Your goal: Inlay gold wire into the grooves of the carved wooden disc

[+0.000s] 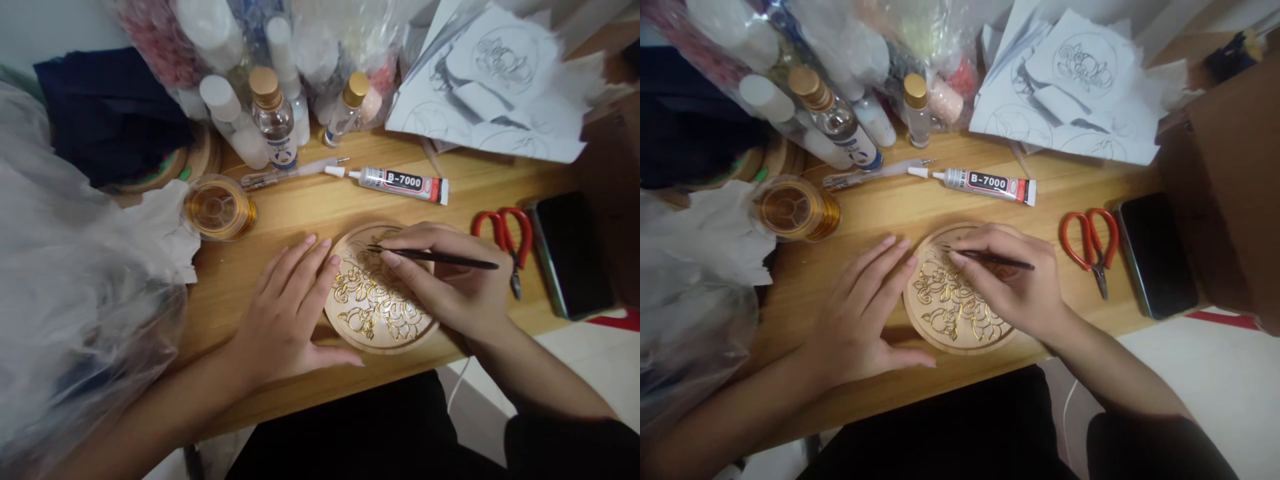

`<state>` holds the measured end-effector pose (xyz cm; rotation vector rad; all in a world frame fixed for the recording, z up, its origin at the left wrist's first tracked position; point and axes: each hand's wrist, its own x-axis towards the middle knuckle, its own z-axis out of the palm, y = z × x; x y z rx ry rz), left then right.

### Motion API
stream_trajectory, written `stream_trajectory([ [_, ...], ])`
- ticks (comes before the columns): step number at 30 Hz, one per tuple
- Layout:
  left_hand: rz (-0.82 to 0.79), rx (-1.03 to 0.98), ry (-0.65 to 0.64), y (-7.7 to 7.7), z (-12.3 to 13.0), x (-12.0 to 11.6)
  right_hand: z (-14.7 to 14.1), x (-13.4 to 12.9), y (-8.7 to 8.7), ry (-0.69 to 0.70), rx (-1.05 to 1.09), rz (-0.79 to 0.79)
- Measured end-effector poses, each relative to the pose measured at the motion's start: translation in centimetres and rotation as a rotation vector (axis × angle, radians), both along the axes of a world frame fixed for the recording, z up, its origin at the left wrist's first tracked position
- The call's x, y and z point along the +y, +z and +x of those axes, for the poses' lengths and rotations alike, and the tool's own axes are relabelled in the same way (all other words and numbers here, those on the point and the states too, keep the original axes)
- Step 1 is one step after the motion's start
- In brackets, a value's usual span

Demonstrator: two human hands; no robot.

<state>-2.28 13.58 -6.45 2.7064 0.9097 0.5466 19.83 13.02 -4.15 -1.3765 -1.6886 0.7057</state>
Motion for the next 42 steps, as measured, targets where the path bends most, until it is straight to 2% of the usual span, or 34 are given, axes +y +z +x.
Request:
stream_trajectory([
  [4,-0.021,0.079,0.016,0.1,0.3,-0.2,-0.1,-0.1,0.2,0.024,0.0,-0.039],
  [11,-0.018,0.116,0.02,0.0,0.4,-0.3,-0.2,-0.1,-0.1,0.16,-0.049,-0.114],
  [25,-0.003,0.16,0.002,-0.1,0.4,-0.3,-0.6,-0.3,-0.4,0.148,-0.094,-0.086],
  [29,-0.009,0.174,-0.011,-0.1,0.4,-0.3,-0.8,0.0,-0.4,0.079,0.059,-0.142],
  [34,0.005,0.193,0.009,-0.1,0.3,-0.4,0.7,1.3,-0.9,-0.233,0.396,-0.189],
  [36,0.023,0.206,0.016,0.1,0.3,-0.5,1.5,2.0,-1.1,-0.181,0.5,-0.252],
  [39,0.075,0.214,0.031,0.2,0.3,-0.9,1.9,3.0,-1.5,-0.043,0.527,-0.295],
  [42,0.15,0.186,0.064,0.2,0.5,-1.3,1.5,3.8,-1.5,0.02,0.552,-0.316],
])
